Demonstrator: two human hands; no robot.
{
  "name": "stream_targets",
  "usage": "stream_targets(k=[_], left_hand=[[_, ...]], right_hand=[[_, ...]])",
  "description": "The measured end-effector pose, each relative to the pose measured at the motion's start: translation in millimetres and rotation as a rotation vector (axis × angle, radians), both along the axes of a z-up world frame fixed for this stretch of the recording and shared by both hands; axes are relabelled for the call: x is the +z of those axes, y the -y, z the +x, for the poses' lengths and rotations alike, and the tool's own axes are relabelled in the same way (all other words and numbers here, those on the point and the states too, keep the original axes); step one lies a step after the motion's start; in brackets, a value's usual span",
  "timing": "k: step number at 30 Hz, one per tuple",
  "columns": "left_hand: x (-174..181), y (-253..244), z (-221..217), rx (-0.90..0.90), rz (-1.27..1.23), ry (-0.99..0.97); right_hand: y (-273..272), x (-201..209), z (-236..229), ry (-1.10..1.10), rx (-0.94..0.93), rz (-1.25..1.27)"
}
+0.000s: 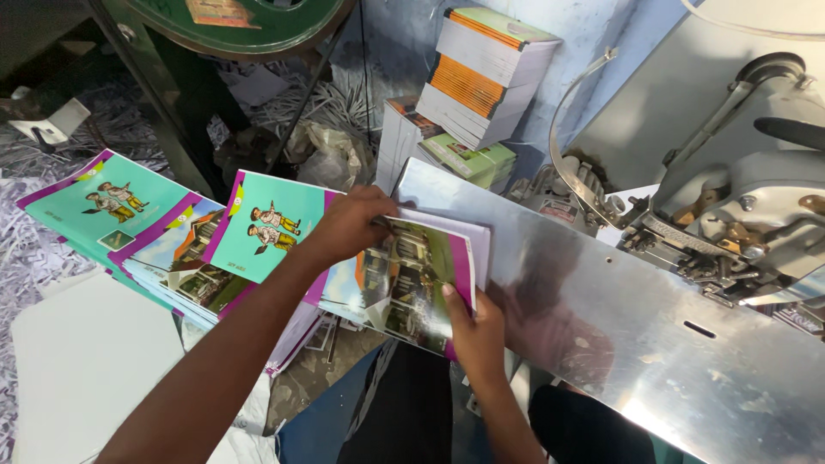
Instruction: The person repeatedly picks up a book cover, places it on a sewing machine, and sews the spine. After sewing, the person removes the book and stacks it with others. The process is repeated for multiple book covers.
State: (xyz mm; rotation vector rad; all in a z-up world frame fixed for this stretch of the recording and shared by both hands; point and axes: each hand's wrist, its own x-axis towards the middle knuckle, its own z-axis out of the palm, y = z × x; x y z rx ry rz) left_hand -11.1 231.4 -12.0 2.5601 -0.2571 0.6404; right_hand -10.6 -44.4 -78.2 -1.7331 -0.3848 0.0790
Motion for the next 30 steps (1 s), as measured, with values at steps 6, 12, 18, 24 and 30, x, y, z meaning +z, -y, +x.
stream_targets(k=[6,12,18,24,30], left_hand=[[17,23,-3,-0.056,0.026,0.01],[37,40,-5,0.002,0.042,-0.053],[52,25,-13,0.159,0.076,-0.148],[54,-24,-16,0.343,0.078,-0.061],[49,-73,-19,0.496,0.277,0.307]], right_hand=[[28,-12,4,-0.011,-0.051,0.116],[79,-12,10,-0.038,-0.101,0.024],[130,-16,7,-0.065,-0.126,0.251],[167,-12,4,-0.271,-0.211,0.438],[183,-3,6,-0.268,-0.279,0.435]])
